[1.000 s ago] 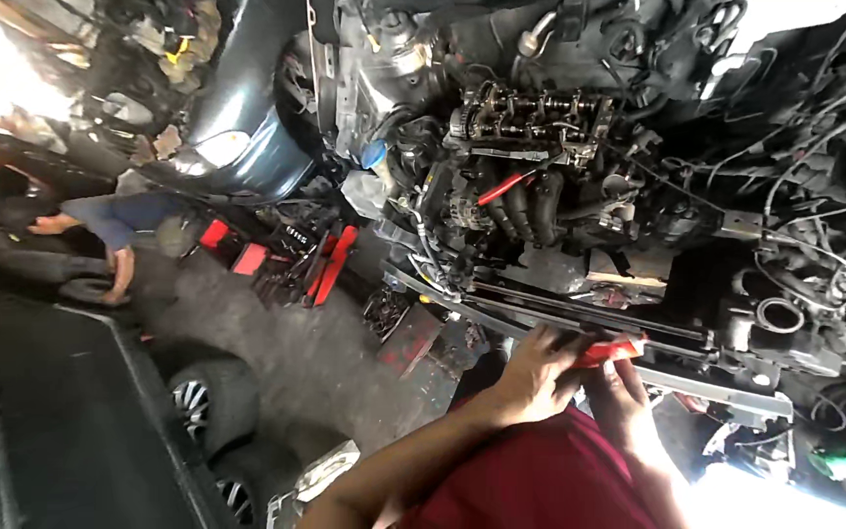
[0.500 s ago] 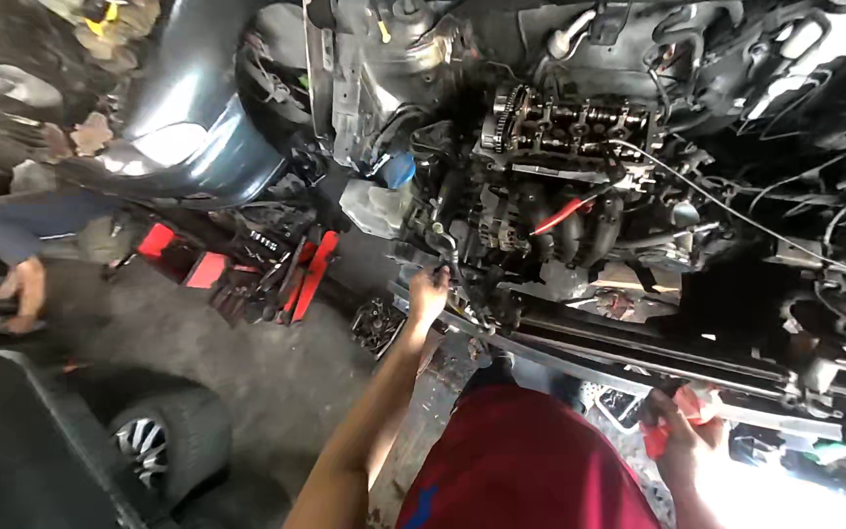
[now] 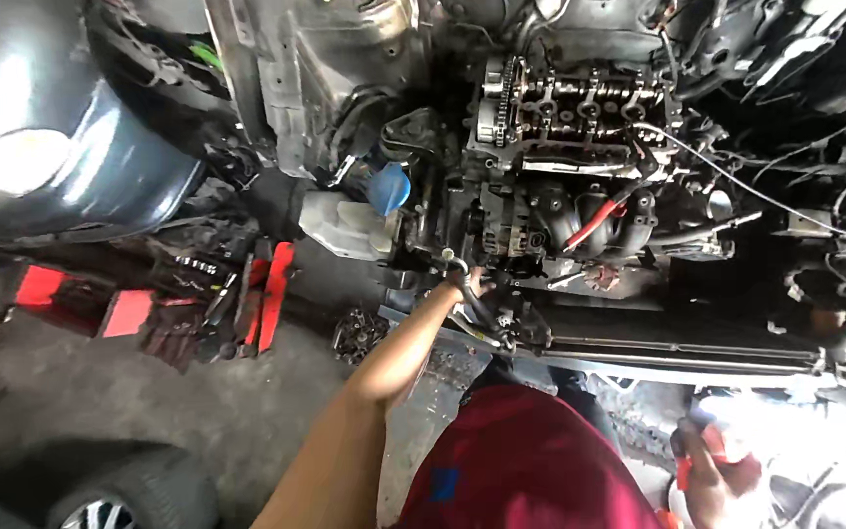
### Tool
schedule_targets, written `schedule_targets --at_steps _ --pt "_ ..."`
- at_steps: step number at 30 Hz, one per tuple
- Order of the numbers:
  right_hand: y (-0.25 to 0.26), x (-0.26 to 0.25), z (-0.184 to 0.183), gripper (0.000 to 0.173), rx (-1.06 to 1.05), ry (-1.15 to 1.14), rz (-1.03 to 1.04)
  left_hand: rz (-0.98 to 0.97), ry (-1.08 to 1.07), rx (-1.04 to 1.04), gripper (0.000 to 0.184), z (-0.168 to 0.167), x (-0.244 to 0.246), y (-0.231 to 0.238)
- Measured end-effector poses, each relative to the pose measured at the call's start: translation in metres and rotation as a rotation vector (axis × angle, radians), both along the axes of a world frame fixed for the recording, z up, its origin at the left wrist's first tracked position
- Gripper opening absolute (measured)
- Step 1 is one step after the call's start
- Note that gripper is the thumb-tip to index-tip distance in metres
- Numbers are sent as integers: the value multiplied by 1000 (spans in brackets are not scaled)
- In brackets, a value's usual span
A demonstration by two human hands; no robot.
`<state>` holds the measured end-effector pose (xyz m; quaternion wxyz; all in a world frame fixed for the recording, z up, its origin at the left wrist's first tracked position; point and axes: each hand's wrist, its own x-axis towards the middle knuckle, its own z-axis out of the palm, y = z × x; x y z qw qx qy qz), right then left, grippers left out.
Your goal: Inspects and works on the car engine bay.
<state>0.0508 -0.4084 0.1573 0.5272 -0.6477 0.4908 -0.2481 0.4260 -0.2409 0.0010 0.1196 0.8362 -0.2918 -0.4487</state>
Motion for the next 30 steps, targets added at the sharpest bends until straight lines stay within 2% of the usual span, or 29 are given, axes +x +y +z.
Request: schedule_targets --at_steps 2,4,6,10,12,16,19,21,23,25,28,30 --pt "10 -5 -7 25 -23 -14 43 -1 23 50 62 -9 1 -12" --pt "19 -3 -5 23 -54 32 92 -2 67 17 60 -14 0 -17" --pt "25 0 -5 25 -71 62 115 -25 109 -40 58 -18 0 -18" --pt "31 9 -17 32 -98 59 166 -99 112 -46 73 -25 -1 -14" --pt "33 18 -15 34 -125 96 236 -139 129 -69 74 -22 0 -10" --pt "35 29 -8 34 -175 218 407 -180 117 -124 71 -25 10 5" --pt "34 30 -11 34 -196 248 457 -183 33 -69 71 -39 17 18" --pt "35 30 -13 36 -196 282 461 -173 5 -59 60 -42 21 23" --pt "36 30 -12 36 -185 309 467 -70 41 -100 51 -32 22 23" --pt "36 29 -14 36 -195 297 473 50 93 -147 53 -25 22 23" --pt "35 28 -17 36 -212 307 476 55 96 -166 54 -42 23 19" --pt "35 28 -16 36 -215 308 486 20 77 -215 48 -58 22 21"
